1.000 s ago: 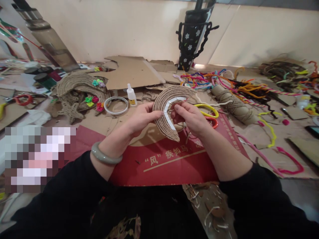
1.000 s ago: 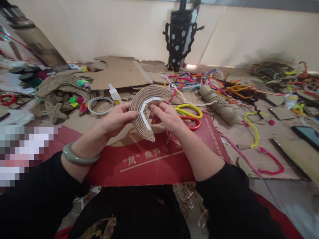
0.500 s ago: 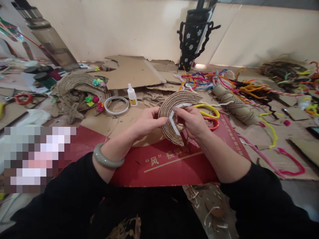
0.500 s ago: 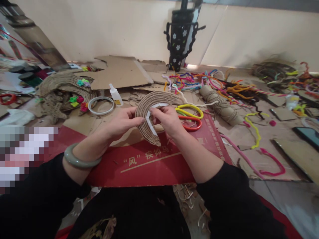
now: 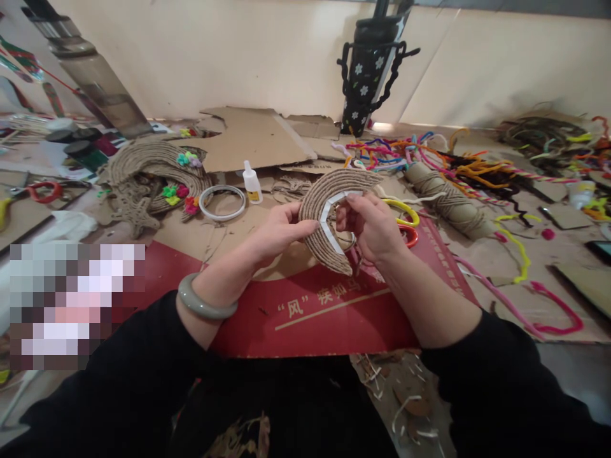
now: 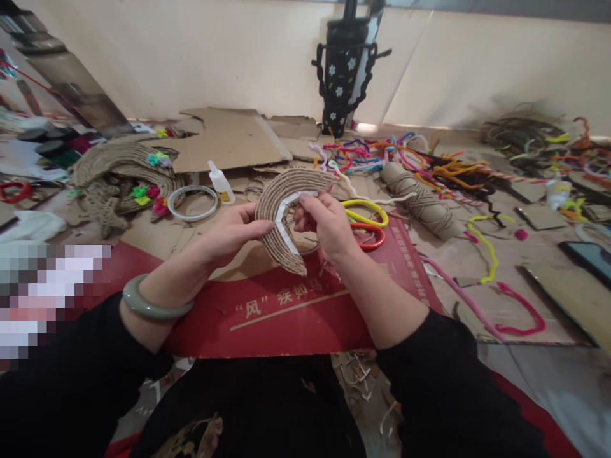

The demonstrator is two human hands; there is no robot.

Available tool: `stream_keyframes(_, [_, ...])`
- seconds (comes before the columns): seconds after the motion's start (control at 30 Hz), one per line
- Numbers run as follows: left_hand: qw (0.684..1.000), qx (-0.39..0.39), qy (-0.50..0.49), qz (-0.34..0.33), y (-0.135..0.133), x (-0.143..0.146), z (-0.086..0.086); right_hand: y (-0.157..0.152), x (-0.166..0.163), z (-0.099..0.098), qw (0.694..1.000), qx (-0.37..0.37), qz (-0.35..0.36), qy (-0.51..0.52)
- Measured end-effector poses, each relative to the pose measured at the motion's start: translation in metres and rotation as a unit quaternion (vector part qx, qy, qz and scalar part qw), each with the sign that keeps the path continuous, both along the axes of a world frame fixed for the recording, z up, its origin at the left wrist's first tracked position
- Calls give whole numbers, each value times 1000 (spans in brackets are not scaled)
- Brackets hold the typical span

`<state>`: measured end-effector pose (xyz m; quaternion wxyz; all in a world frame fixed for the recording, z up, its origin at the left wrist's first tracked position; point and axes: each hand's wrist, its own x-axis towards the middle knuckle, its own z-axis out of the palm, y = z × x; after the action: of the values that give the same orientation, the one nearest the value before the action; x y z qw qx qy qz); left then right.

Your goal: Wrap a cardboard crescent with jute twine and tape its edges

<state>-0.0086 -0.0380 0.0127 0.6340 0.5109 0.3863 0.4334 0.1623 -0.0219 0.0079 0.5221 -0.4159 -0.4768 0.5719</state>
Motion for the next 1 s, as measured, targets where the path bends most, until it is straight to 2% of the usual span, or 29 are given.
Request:
stream_keyframes(0.13, [1000,0,-2,0,0,1,1,2,0,1,999,13,-33,4])
stream_keyframes(0.37, [1000,7,10,-17,-1,1,1,4,-1,-1,998,40,-40,12])
stream_keyframes(0.73, [1000,8,9,-3,2,-3,-2,9,5,-1,998,27,-61,19])
stream_keyframes(0.87, [1000,-14,-3,6,4,-4,-3,9,6,-2,999,28,-35,21])
stream_keyframes(1.0, [996,-52,-75,-19,6,-8,-3,5,8,2,997,58,13,43])
